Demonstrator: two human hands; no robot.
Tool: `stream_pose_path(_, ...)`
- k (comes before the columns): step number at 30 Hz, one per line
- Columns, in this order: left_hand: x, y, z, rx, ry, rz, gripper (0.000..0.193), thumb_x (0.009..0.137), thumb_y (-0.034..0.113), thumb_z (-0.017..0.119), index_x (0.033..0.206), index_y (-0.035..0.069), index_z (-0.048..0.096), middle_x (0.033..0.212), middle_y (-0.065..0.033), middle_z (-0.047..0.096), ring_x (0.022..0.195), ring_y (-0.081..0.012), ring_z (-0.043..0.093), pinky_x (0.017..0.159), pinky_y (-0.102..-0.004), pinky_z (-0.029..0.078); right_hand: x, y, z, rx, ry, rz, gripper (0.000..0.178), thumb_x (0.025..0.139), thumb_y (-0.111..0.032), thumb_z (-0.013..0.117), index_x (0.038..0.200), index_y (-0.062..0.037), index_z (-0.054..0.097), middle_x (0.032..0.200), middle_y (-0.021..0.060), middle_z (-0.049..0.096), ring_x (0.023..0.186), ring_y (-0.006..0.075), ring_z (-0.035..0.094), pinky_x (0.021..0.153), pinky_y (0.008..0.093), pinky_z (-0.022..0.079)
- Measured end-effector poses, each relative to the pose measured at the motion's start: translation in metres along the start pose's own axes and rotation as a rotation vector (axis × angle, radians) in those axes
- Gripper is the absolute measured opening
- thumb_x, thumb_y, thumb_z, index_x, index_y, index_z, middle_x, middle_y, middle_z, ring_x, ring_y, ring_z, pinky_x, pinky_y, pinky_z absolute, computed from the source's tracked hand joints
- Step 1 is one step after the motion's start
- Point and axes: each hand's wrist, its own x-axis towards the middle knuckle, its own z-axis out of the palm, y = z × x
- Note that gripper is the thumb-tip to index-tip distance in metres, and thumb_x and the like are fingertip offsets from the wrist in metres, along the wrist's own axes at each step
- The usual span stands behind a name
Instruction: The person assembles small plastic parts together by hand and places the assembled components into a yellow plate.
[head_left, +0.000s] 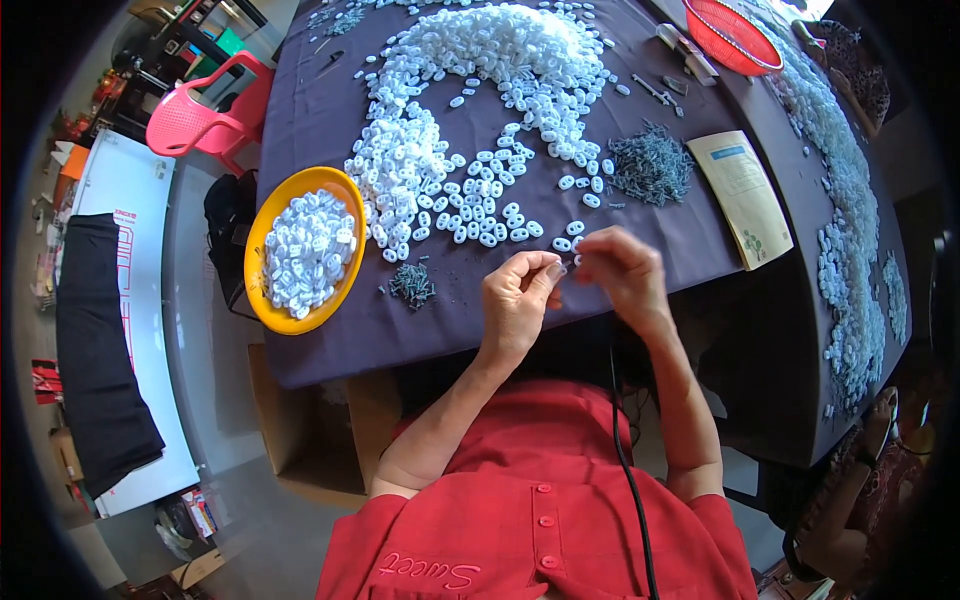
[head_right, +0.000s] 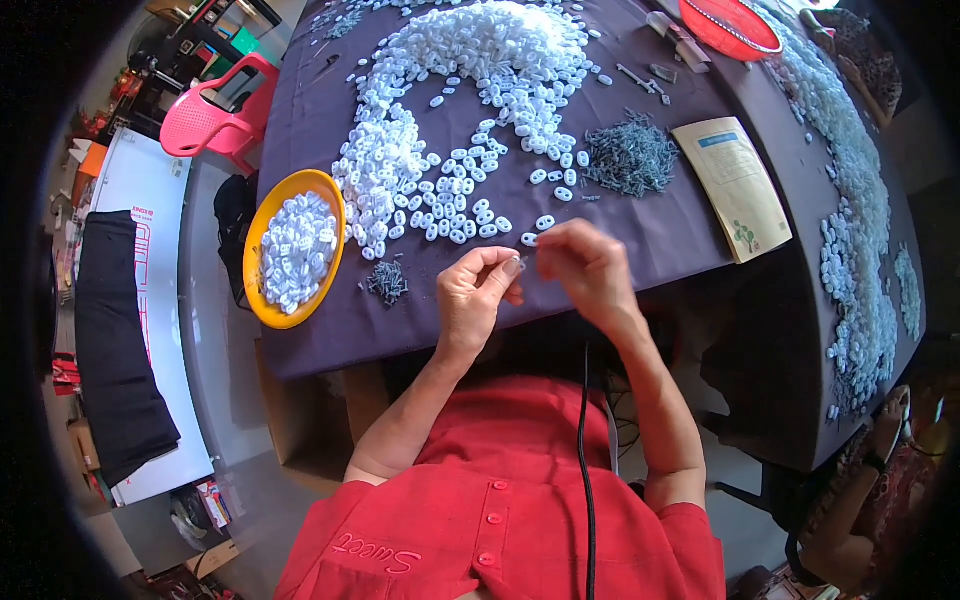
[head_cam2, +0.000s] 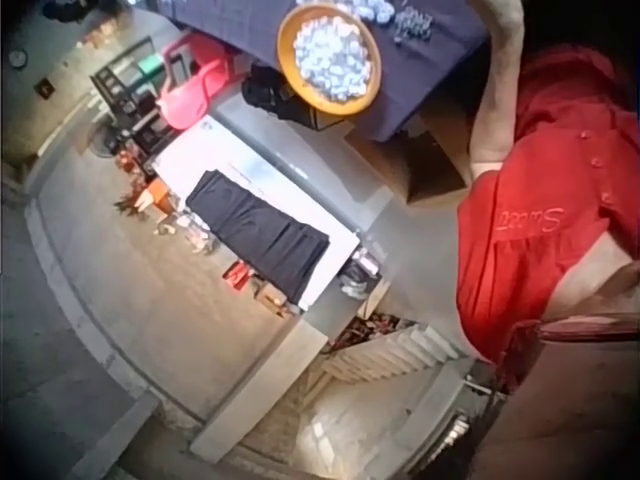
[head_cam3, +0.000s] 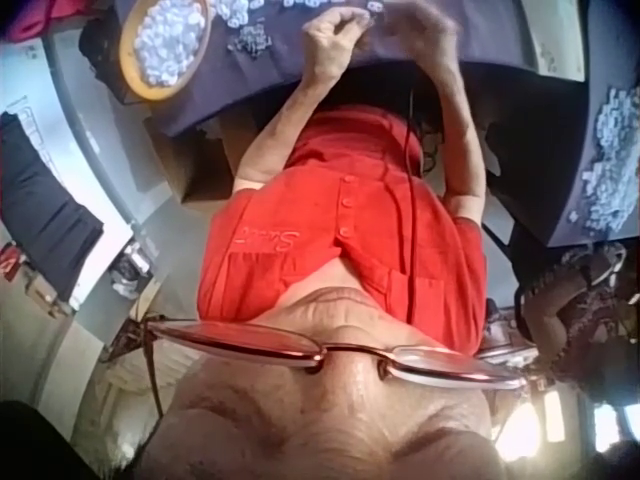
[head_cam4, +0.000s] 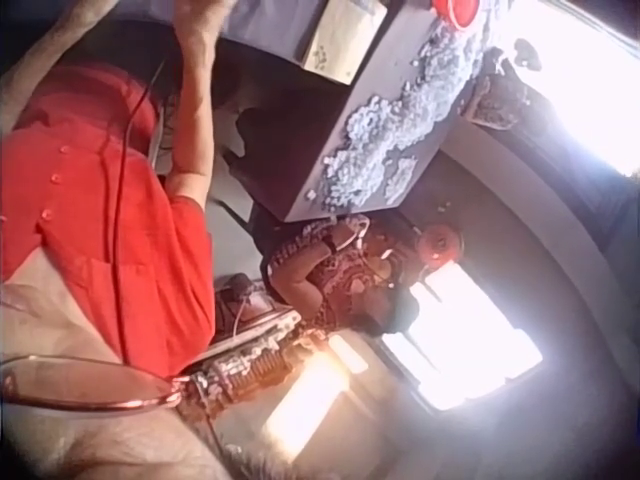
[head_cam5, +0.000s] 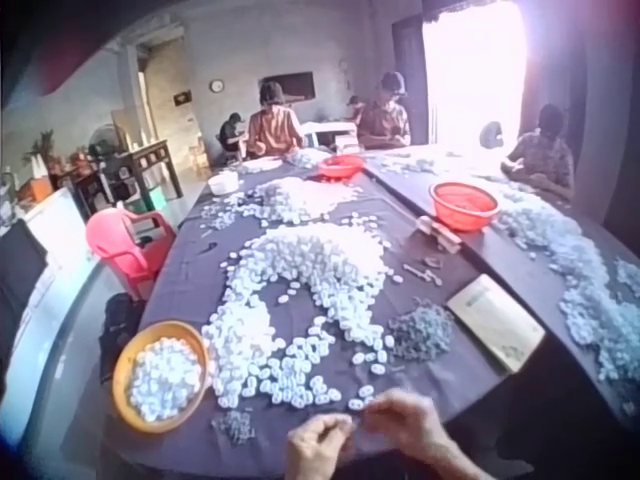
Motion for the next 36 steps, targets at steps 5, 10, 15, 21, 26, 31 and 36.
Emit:
stream_pose_path(5, 0.010, -0.002, -0.017, -0.146, 0.058, -0.112, 0.010, 0.083, 0.008, 0.060, 0.089, 0.000, 0.062, 0.073, -0.0066, 0.062, 0.057, -0.0108, 0.059, 0.049, -0.0228, 0.050, 0.008, 0.003, -0.029, -0.330, 0.201, 0.018, 0.012, 0.080, 0.006, 0.053, 0.087, 0.0007, 0.061, 0.073, 0.0022, 0.056, 0.063, 0.0087, 0.054, 0.057, 0.0216, 0.043)
stream_pose_path(10, 0.006, -0.006, -0.016, -0.217, 0.020, -0.193, 0.009, 0.083, 0.008, 0.060, 0.088, 0.001, 0.062, 0.074, -0.0061, 0.063, 0.057, -0.0105, 0.059, 0.046, -0.0213, 0.048, 0.002, 0.000, -0.004, -0.826, 0.018, -0.139, 0.012, 0.072, -0.005, 0.065, 0.083, -0.0019, 0.061, 0.076, 0.0105, 0.058, 0.068, 0.0243, 0.060, 0.059, 0.0309, 0.046)
stream_pose_path(15, 0.003, -0.008, -0.011, -0.165, -0.015, -0.215, 0.010, 0.083, 0.009, 0.060, 0.089, 0.002, 0.062, 0.076, -0.0047, 0.063, 0.058, -0.0088, 0.059, 0.045, -0.0189, 0.046, 0.001, 0.008, 0.003, -1.001, 0.054, -0.158, 0.010, 0.073, -0.013, 0.063, 0.081, -0.0071, 0.061, 0.077, 0.0092, 0.056, 0.072, 0.0296, 0.058, 0.062, 0.0376, 0.046)
stream_pose_path(21, 0.000, -0.008, -0.007, -0.187, -0.049, -0.191, 0.010, 0.083, 0.008, 0.060, 0.089, 0.000, 0.062, 0.076, -0.0060, 0.063, 0.059, -0.0097, 0.059, 0.049, -0.0209, 0.048, 0.000, 0.008, 0.004, -0.628, 0.062, 0.012, 0.013, 0.075, -0.006, 0.064, 0.088, -0.0037, 0.060, 0.078, 0.0049, 0.060, 0.070, 0.0176, 0.060, 0.059, 0.0300, 0.047)
stream_pose_path(26, 0.001, 0.000, -0.005, -0.303, -0.023, -0.112, 0.010, 0.084, 0.007, 0.059, 0.090, 0.000, 0.061, 0.077, -0.0073, 0.063, 0.061, -0.0119, 0.059, 0.053, -0.0230, 0.050, 0.000, 0.001, 0.004, 0.107, -0.012, 0.179, 0.014, 0.078, -0.001, 0.065, 0.091, 0.0006, 0.060, 0.085, 0.0040, 0.062, 0.075, 0.0089, 0.059, 0.063, 0.0237, 0.051)
stream_pose_path(31, 0.000, 0.004, -0.005, -0.342, 0.014, -0.082, 0.010, 0.084, 0.007, 0.059, 0.090, 0.000, 0.060, 0.078, -0.0077, 0.063, 0.063, -0.0123, 0.060, 0.055, -0.0240, 0.051, -0.003, -0.004, 0.009, 0.294, -0.064, 0.177, 0.023, 0.079, 0.000, 0.063, 0.102, 0.0009, 0.057, 0.087, 0.0049, 0.062, 0.074, 0.0111, 0.061, 0.066, 0.0246, 0.051)
stream_pose_path(36, -0.004, 0.005, -0.003, -0.357, 0.025, -0.069, 0.009, 0.085, 0.006, 0.058, 0.091, -0.001, 0.060, 0.081, -0.0081, 0.064, 0.068, -0.0134, 0.062, 0.057, -0.0247, 0.051, -0.004, -0.006, 0.010, 0.305, -0.045, 0.177, 0.027, 0.081, -0.001, 0.062, 0.107, -0.0001, 0.057, 0.085, 0.0034, 0.061, 0.073, 0.0091, 0.059, 0.064, 0.0231, 0.049)
